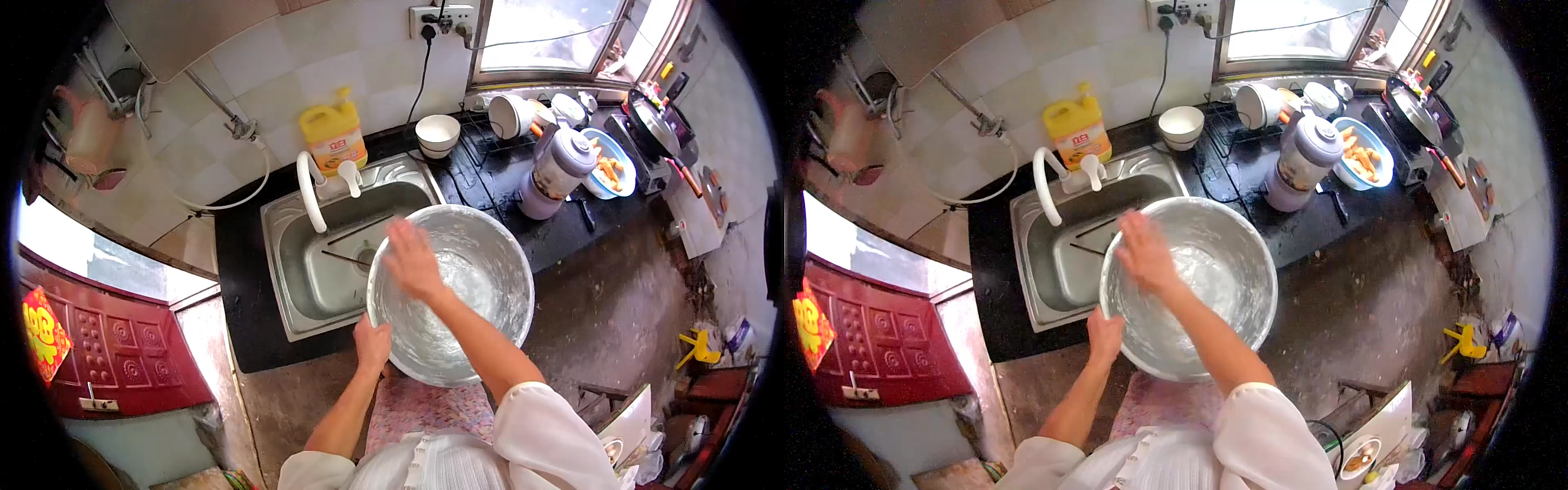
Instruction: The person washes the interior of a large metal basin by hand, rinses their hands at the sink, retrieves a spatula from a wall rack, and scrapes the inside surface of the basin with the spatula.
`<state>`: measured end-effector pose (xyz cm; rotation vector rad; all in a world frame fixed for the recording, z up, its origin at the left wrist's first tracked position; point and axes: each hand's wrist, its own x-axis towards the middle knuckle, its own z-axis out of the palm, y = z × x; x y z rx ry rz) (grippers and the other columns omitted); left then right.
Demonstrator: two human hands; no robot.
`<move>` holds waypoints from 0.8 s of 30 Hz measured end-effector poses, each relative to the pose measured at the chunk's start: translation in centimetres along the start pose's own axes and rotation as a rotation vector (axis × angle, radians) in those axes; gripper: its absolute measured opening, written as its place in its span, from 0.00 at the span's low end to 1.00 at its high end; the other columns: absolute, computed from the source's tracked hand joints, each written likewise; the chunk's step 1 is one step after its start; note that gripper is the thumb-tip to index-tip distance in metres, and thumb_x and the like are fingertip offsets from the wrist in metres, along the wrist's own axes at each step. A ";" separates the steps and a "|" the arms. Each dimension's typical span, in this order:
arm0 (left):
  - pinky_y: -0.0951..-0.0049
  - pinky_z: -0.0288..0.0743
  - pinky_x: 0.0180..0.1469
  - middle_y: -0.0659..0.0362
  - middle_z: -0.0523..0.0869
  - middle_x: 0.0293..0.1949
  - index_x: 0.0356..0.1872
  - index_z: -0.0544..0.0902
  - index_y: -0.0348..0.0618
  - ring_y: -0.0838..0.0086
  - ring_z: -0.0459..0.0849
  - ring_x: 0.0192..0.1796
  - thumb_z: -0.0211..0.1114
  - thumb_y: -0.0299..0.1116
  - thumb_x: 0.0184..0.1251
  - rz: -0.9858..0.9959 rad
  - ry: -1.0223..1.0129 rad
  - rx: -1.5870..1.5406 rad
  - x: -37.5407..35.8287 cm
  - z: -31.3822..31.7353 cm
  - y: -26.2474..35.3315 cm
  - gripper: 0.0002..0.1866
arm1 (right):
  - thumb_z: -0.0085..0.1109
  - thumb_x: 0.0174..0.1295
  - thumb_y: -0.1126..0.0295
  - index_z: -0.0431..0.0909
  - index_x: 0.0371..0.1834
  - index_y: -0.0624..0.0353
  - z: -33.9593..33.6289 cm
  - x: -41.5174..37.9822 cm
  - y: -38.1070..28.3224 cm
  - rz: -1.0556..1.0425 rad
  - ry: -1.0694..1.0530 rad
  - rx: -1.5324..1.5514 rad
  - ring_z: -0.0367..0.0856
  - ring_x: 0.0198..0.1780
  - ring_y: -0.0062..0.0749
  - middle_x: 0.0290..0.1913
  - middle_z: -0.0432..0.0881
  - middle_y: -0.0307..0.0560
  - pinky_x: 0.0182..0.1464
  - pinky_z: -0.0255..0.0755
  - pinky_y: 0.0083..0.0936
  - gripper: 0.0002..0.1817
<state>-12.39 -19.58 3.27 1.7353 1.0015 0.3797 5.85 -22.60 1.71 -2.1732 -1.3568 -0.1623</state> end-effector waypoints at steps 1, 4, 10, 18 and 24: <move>0.62 0.74 0.44 0.40 0.84 0.34 0.43 0.78 0.31 0.49 0.84 0.40 0.54 0.27 0.51 0.002 0.011 -0.014 -0.3 0.0 0.4 0.17 | 0.46 0.67 0.56 0.53 0.72 0.61 -0.2 0.2 1.9 0.127 0.041 -0.080 0.47 0.76 0.45 0.73 0.53 0.54 0.73 0.42 0.44 0.34; 0.63 0.74 0.43 0.41 0.84 0.33 0.42 0.78 0.30 0.52 0.84 0.39 0.54 0.27 0.50 0.008 0.003 -0.039 0.0 0.0 0.1 0.17 | 0.43 0.68 0.55 0.51 0.72 0.63 -0.7 0.4 6.1 0.436 0.151 -0.211 0.44 0.76 0.49 0.74 0.51 0.58 0.74 0.40 0.43 0.34; 0.65 0.75 0.43 0.43 0.85 0.33 0.42 0.79 0.31 0.55 0.84 0.37 0.55 0.26 0.50 -0.028 -0.022 -0.006 0.2 0.3 -0.2 0.17 | 0.47 0.66 0.55 0.51 0.71 0.69 1.4 1.1 -0.9 0.253 0.123 0.032 0.43 0.75 0.56 0.72 0.53 0.62 0.74 0.38 0.43 0.37; 0.66 0.75 0.44 0.43 0.85 0.34 0.42 0.79 0.31 0.55 0.85 0.39 0.54 0.25 0.50 0.013 0.024 -0.100 -0.4 -0.7 -0.4 0.17 | 0.46 0.67 0.59 0.49 0.71 0.70 -0.3 -1.7 6.9 0.559 0.239 -0.256 0.43 0.76 0.53 0.73 0.49 0.62 0.74 0.41 0.44 0.35; 0.66 0.74 0.45 0.43 0.85 0.36 0.44 0.79 0.31 0.55 0.85 0.41 0.54 0.26 0.50 0.010 0.023 -0.048 0.1 -0.8 -0.1 0.18 | 0.47 0.64 0.65 0.50 0.71 0.69 0.0 -10.1 6.0 0.605 -0.018 -0.193 0.45 0.75 0.54 0.73 0.50 0.65 0.73 0.43 0.45 0.34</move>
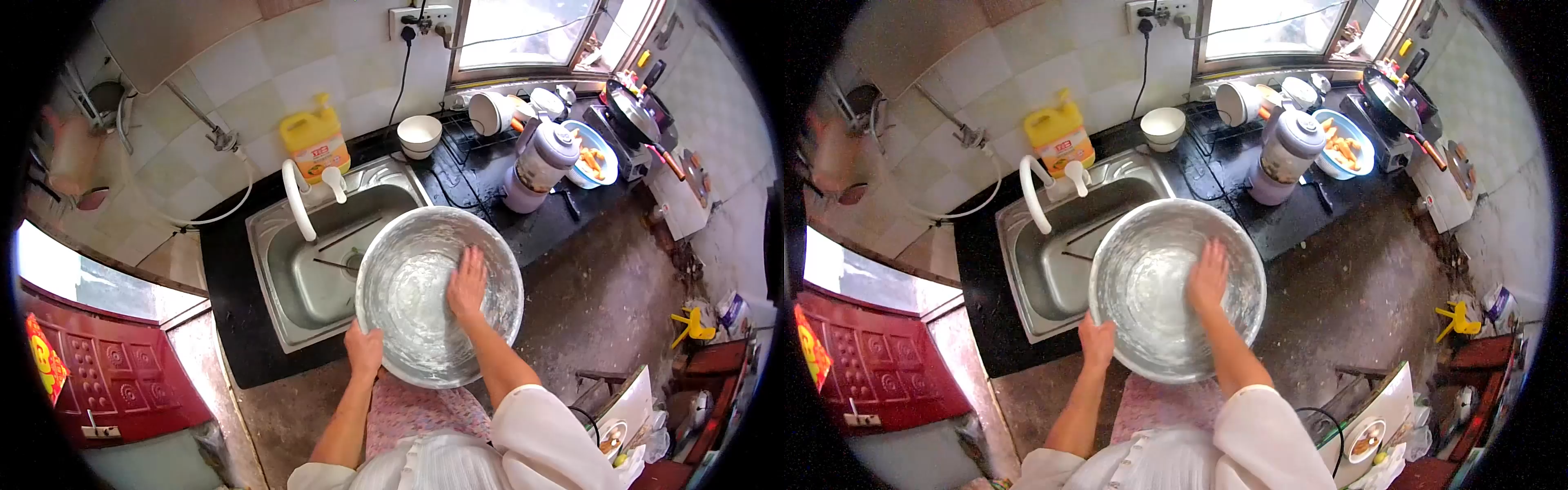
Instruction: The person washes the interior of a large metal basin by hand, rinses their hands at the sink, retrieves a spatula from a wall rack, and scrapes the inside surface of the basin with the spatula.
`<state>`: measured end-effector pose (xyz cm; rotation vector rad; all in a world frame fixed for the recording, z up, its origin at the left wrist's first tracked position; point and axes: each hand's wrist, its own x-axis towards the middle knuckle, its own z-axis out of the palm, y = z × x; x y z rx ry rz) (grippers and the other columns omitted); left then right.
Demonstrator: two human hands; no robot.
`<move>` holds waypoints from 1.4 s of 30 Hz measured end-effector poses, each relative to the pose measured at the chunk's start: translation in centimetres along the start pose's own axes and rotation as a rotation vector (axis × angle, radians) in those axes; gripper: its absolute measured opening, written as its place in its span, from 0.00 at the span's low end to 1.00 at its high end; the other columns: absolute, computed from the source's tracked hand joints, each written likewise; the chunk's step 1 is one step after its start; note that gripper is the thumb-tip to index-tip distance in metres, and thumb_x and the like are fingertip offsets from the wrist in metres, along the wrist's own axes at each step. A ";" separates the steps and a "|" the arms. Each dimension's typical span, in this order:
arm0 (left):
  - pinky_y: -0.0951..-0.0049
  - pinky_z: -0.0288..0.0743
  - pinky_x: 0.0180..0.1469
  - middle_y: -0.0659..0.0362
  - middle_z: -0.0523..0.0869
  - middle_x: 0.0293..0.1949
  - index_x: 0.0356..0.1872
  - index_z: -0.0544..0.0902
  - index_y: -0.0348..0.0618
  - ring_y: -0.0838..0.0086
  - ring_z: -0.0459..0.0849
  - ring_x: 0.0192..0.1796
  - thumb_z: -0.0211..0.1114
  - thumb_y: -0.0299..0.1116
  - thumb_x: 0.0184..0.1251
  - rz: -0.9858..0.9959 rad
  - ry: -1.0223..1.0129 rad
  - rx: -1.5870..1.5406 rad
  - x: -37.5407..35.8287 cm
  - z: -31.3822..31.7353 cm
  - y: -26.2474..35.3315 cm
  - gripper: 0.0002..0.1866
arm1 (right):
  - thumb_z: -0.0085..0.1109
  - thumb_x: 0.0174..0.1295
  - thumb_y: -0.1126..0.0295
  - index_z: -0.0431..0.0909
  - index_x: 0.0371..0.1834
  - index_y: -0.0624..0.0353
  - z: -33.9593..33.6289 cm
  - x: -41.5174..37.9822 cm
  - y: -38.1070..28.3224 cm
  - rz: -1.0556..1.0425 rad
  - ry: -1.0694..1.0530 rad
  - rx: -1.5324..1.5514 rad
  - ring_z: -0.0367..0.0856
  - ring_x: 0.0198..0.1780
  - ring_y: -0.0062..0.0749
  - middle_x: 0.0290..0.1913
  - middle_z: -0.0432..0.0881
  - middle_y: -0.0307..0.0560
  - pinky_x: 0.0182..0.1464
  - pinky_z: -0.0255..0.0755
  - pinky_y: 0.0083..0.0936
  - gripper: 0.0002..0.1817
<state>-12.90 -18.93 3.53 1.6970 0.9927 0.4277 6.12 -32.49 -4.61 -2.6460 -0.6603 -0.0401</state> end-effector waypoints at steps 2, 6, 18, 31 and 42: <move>0.66 0.74 0.45 0.43 0.85 0.36 0.44 0.79 0.31 0.55 0.85 0.42 0.54 0.26 0.50 -0.008 -0.022 0.004 0.3 0.4 -1.0 0.18 | 0.46 0.62 0.68 0.54 0.69 0.69 4.6 -1.7 -0.1 0.200 0.167 0.008 0.50 0.73 0.54 0.71 0.53 0.66 0.72 0.46 0.46 0.32; 0.66 0.74 0.45 0.43 0.85 0.36 0.45 0.78 0.31 0.55 0.85 0.42 0.55 0.26 0.50 -0.039 -0.041 -0.008 -0.1 0.4 0.0 0.18 | 0.44 0.66 0.67 0.46 0.72 0.69 3.3 2.2 -6.4 -0.044 0.052 0.797 0.40 0.76 0.52 0.75 0.43 0.64 0.75 0.34 0.37 0.34; 0.65 0.73 0.49 0.44 0.84 0.41 0.47 0.77 0.32 0.57 0.84 0.44 0.56 0.24 0.51 0.002 -0.044 -0.046 1.3 -0.3 -1.5 0.19 | 0.42 0.70 0.63 0.51 0.73 0.61 0.8 -1.8 -11.9 -0.391 -0.194 0.828 0.41 0.76 0.54 0.75 0.44 0.63 0.74 0.40 0.40 0.30; 0.67 0.74 0.46 0.46 0.85 0.39 0.45 0.78 0.31 0.60 0.84 0.42 0.58 0.24 0.51 0.003 0.028 -0.088 1.5 -0.8 -3.6 0.18 | 0.46 0.63 0.65 0.62 0.65 0.67 1.2 0.1 -2.1 -0.134 -0.085 0.282 0.61 0.68 0.55 0.68 0.60 0.65 0.70 0.51 0.44 0.27; 0.69 0.73 0.47 0.47 0.86 0.38 0.44 0.78 0.30 0.64 0.84 0.42 0.56 0.24 0.50 -0.047 0.079 -0.094 1.7 -0.8 -2.4 0.17 | 0.53 0.62 0.62 0.59 0.68 0.63 -3.3 -6.1 -5.1 -0.754 -0.807 0.343 0.52 0.73 0.49 0.72 0.55 0.60 0.72 0.49 0.40 0.32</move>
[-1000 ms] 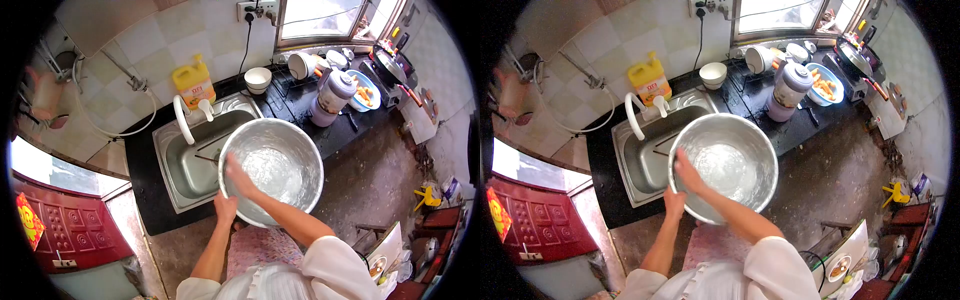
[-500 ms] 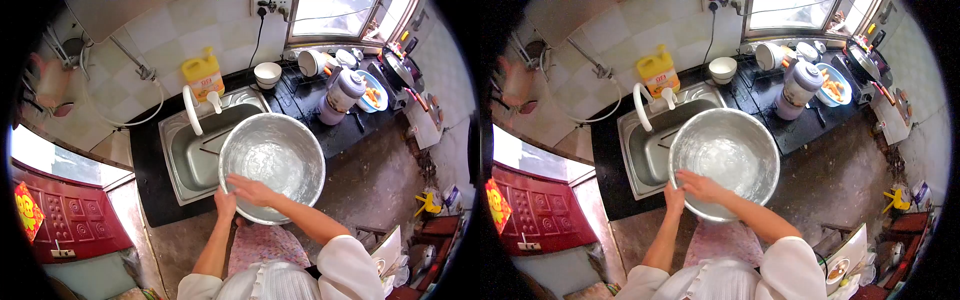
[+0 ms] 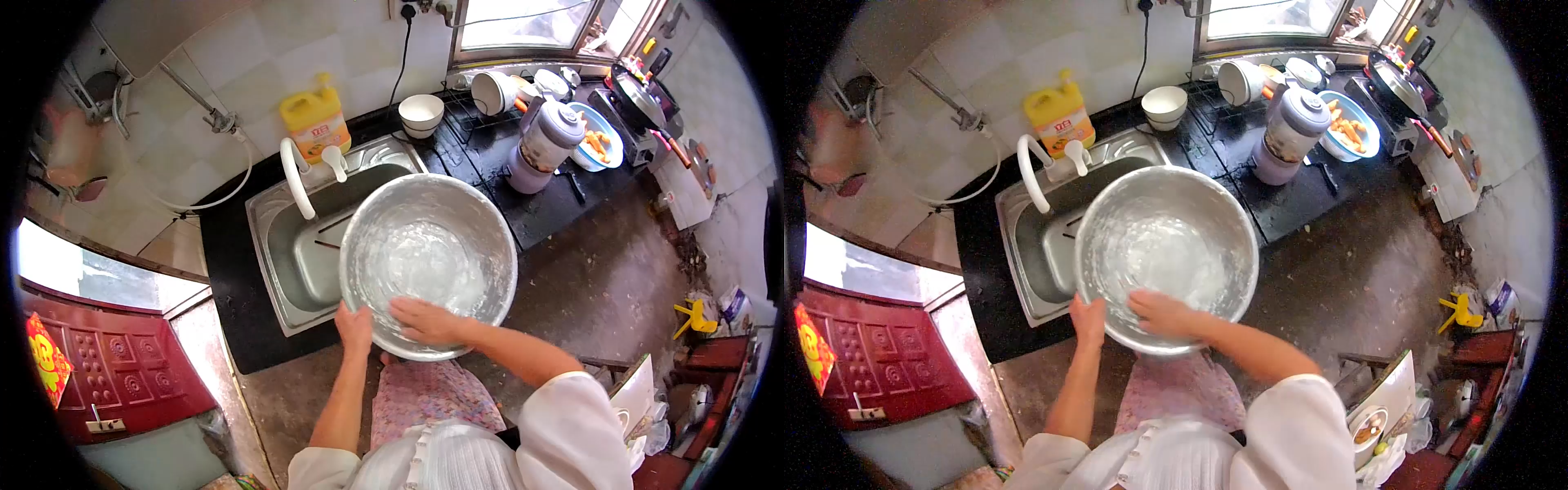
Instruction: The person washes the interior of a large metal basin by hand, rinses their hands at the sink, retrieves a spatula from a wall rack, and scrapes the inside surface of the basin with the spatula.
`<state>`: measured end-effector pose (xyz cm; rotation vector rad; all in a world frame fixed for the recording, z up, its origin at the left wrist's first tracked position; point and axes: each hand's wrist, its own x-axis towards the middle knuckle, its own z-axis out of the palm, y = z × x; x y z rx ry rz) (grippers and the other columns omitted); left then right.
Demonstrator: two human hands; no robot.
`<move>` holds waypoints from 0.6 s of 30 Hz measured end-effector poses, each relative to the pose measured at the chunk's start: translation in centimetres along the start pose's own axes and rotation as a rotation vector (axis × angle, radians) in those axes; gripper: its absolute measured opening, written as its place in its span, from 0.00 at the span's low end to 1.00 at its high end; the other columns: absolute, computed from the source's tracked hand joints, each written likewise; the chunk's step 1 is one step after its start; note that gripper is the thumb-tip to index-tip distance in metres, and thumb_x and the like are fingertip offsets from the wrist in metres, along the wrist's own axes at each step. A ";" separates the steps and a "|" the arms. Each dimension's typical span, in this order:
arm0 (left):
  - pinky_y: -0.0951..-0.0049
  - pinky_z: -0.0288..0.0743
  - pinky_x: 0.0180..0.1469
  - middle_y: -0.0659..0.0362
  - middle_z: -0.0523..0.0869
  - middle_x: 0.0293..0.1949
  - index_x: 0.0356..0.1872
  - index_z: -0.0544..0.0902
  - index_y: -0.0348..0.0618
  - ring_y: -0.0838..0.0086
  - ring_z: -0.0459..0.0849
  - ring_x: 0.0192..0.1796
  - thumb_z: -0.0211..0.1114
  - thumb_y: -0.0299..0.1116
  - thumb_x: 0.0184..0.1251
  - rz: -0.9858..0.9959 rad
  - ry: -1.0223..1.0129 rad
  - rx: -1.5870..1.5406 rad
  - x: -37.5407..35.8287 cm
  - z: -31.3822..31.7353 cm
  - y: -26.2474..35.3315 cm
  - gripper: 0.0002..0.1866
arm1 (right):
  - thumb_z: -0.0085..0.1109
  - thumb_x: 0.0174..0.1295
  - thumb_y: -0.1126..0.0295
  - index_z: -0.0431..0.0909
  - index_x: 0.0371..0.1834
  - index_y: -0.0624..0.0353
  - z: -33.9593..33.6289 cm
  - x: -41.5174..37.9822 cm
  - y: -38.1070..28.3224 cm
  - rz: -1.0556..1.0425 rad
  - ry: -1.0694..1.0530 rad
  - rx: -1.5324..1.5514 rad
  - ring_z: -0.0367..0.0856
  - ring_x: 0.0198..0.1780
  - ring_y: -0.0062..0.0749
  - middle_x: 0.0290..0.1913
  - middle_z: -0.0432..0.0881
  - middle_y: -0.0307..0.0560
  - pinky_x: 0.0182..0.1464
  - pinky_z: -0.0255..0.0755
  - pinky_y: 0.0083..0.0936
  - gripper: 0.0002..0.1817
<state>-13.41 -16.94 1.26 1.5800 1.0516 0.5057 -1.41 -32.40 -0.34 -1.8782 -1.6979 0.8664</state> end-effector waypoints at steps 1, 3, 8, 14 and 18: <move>0.68 0.73 0.47 0.47 0.86 0.38 0.45 0.78 0.30 0.63 0.84 0.42 0.56 0.24 0.50 0.003 0.019 0.011 0.2 -0.4 -0.2 0.18 | 0.53 0.61 0.61 0.60 0.68 0.59 -0.5 -2.0 2.2 0.002 -0.007 -0.139 0.53 0.73 0.47 0.72 0.56 0.57 0.72 0.50 0.39 0.31; 0.68 0.73 0.47 0.46 0.86 0.38 0.45 0.78 0.30 0.62 0.84 0.43 0.54 0.24 0.50 0.002 0.012 -0.042 0.7 -0.7 -0.7 0.18 | 0.56 0.60 0.61 0.62 0.69 0.53 -2.0 -5.5 6.9 0.138 0.038 -0.381 0.56 0.73 0.43 0.71 0.60 0.52 0.71 0.52 0.39 0.32; 0.67 0.73 0.48 0.45 0.85 0.39 0.44 0.78 0.30 0.58 0.84 0.42 0.53 0.23 0.49 0.025 0.049 -0.062 0.3 -0.1 1.2 0.18 | 0.42 0.65 0.45 0.62 0.66 0.68 -5.3 -8.7 8.4 0.486 -0.026 -0.948 0.54 0.73 0.47 0.70 0.61 0.56 0.73 0.42 0.41 0.37; 0.67 0.72 0.49 0.45 0.85 0.39 0.45 0.78 0.30 0.59 0.84 0.43 0.53 0.22 0.48 0.118 0.110 0.000 0.0 0.9 2.7 0.20 | 0.43 0.66 0.46 0.73 0.47 0.70 -0.1 -7.1 -2.8 0.388 -0.058 0.086 0.71 0.54 0.57 0.50 0.73 0.69 0.59 0.64 0.43 0.31; 0.67 0.72 0.50 0.46 0.85 0.39 0.47 0.78 0.30 0.59 0.84 0.43 0.53 0.22 0.48 0.112 0.046 0.023 0.5 0.0 2.6 0.21 | 0.44 0.66 0.46 0.72 0.53 0.65 -2.2 -9.8 1.5 0.421 -0.123 0.065 0.70 0.59 0.55 0.56 0.73 0.61 0.64 0.62 0.41 0.30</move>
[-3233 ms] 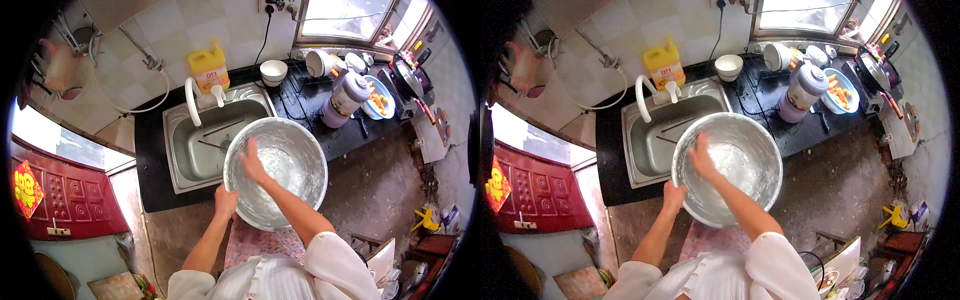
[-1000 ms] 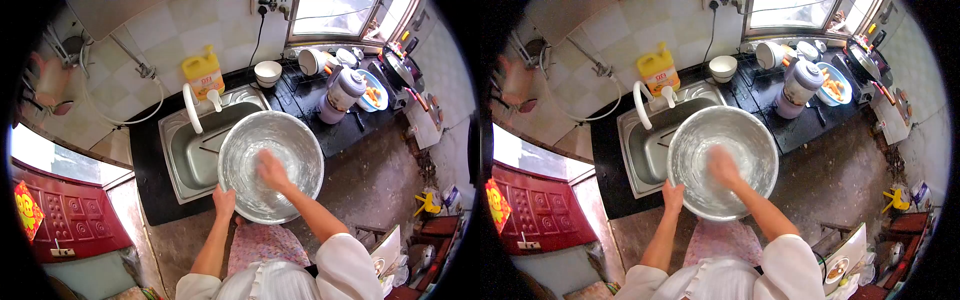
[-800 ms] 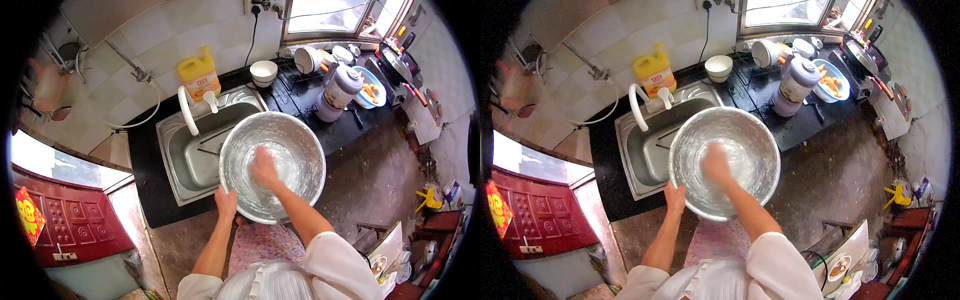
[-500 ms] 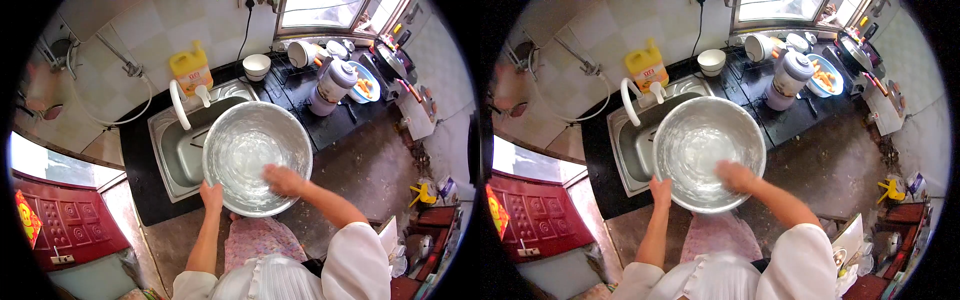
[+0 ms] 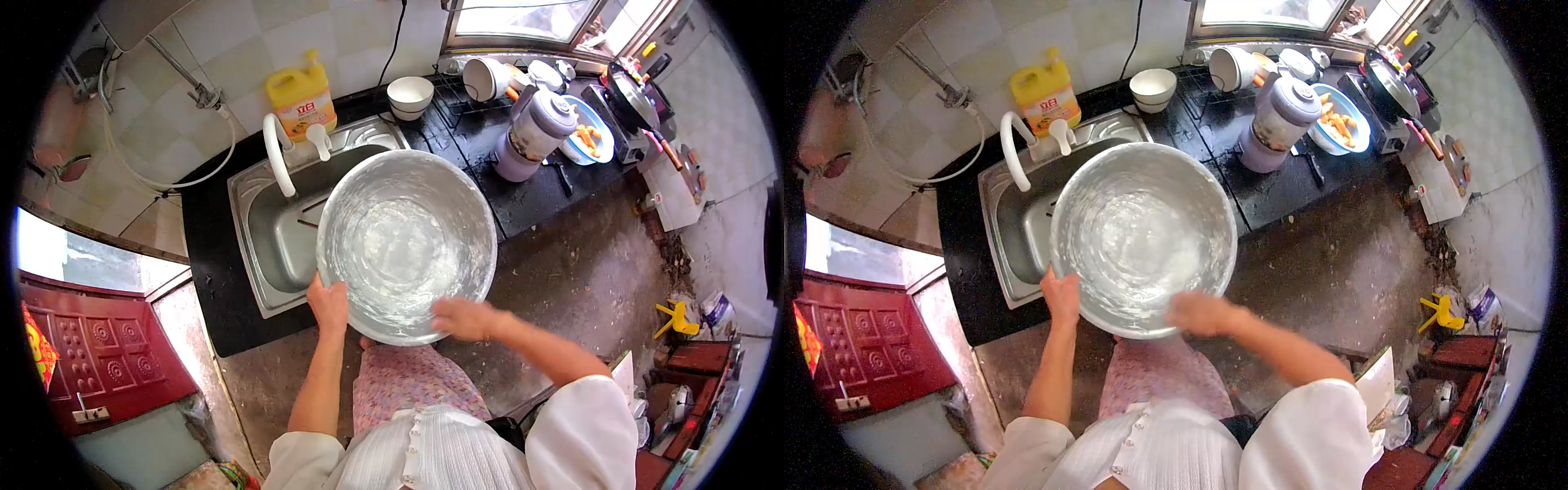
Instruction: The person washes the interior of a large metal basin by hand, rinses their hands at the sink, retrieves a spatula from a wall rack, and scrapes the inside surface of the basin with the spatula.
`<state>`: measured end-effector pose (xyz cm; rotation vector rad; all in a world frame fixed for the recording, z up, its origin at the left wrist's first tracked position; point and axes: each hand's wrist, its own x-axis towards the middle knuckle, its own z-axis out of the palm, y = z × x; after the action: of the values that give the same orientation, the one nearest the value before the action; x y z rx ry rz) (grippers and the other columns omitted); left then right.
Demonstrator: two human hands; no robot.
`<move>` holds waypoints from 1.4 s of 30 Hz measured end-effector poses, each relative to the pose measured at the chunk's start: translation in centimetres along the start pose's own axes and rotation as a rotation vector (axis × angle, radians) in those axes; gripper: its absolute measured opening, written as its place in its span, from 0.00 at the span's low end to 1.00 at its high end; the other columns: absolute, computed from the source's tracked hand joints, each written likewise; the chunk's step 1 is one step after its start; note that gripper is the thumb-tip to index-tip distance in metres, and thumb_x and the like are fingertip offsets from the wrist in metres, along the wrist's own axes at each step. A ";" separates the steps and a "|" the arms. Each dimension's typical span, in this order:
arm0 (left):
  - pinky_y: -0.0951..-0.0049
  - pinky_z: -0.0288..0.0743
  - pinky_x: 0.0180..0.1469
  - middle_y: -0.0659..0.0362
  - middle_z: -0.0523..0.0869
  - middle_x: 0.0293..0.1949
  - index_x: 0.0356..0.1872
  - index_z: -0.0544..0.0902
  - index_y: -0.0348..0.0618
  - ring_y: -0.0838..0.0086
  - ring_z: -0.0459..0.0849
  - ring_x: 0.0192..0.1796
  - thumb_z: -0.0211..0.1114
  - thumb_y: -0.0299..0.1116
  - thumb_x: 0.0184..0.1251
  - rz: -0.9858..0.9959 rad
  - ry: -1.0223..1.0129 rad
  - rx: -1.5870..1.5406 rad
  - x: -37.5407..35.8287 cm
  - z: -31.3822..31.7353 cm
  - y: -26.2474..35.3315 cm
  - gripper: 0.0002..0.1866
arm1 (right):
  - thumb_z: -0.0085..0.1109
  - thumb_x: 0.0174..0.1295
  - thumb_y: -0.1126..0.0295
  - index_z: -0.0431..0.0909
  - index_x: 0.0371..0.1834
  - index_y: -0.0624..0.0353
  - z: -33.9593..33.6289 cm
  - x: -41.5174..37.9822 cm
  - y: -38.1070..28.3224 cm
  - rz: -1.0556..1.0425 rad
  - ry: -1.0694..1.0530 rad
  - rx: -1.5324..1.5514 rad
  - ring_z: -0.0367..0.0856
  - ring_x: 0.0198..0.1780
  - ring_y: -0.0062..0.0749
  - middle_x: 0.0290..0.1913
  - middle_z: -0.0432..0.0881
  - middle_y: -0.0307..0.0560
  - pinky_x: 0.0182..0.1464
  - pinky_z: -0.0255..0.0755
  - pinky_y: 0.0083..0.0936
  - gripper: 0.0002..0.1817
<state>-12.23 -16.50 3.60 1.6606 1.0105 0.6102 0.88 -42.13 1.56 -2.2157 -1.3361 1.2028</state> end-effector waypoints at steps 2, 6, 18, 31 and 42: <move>0.70 0.73 0.48 0.49 0.86 0.40 0.48 0.78 0.29 0.66 0.83 0.43 0.54 0.23 0.49 0.023 -0.016 -0.063 -0.1 -0.2 -1.3 0.21 | 0.41 0.66 0.43 0.66 0.64 0.62 -6.0 -0.2 1.1 0.261 0.015 -0.522 0.61 0.70 0.45 0.69 0.64 0.53 0.71 0.54 0.38 0.35; 0.72 0.73 0.48 0.52 0.86 0.40 0.48 0.78 0.29 0.71 0.81 0.42 0.55 0.23 0.50 0.001 0.030 -0.010 -0.8 -0.2 0.4 0.20 | 0.38 0.67 0.42 0.68 0.59 0.66 -3.9 0.7 5.0 0.086 0.395 -0.849 0.68 0.62 0.48 0.59 0.68 0.62 0.65 0.60 0.40 0.35; 0.71 0.72 0.47 0.49 0.85 0.37 0.45 0.79 0.29 0.69 0.81 0.40 0.53 0.24 0.51 -0.010 0.084 -0.176 -0.9 -0.4 -0.8 0.18 | 0.39 0.69 0.52 0.61 0.65 0.70 -1.7 5.7 -0.8 0.197 0.297 -0.316 0.52 0.73 0.55 0.69 0.57 0.68 0.72 0.49 0.41 0.32; 0.72 0.73 0.46 0.54 0.86 0.37 0.46 0.80 0.31 0.73 0.81 0.40 0.55 0.23 0.53 -0.088 0.123 -0.062 -0.9 -0.9 -1.0 0.18 | 0.37 0.70 0.47 0.62 0.66 0.65 2.8 2.2 -5.9 -0.061 -0.101 0.139 0.55 0.72 0.50 0.68 0.62 0.61 0.73 0.47 0.37 0.33; 0.71 0.73 0.44 0.48 0.86 0.35 0.43 0.80 0.31 0.68 0.83 0.37 0.55 0.23 0.50 -0.083 0.071 -0.054 -1.1 -1.8 -2.2 0.17 | 0.34 0.70 0.46 0.51 0.72 0.64 0.0 3.2 -6.3 0.043 -0.272 0.067 0.51 0.74 0.48 0.73 0.54 0.59 0.73 0.47 0.38 0.36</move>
<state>-14.97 -16.34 2.21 1.5511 1.1000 0.6396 -2.15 -36.15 3.74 -2.1020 -1.3264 1.5868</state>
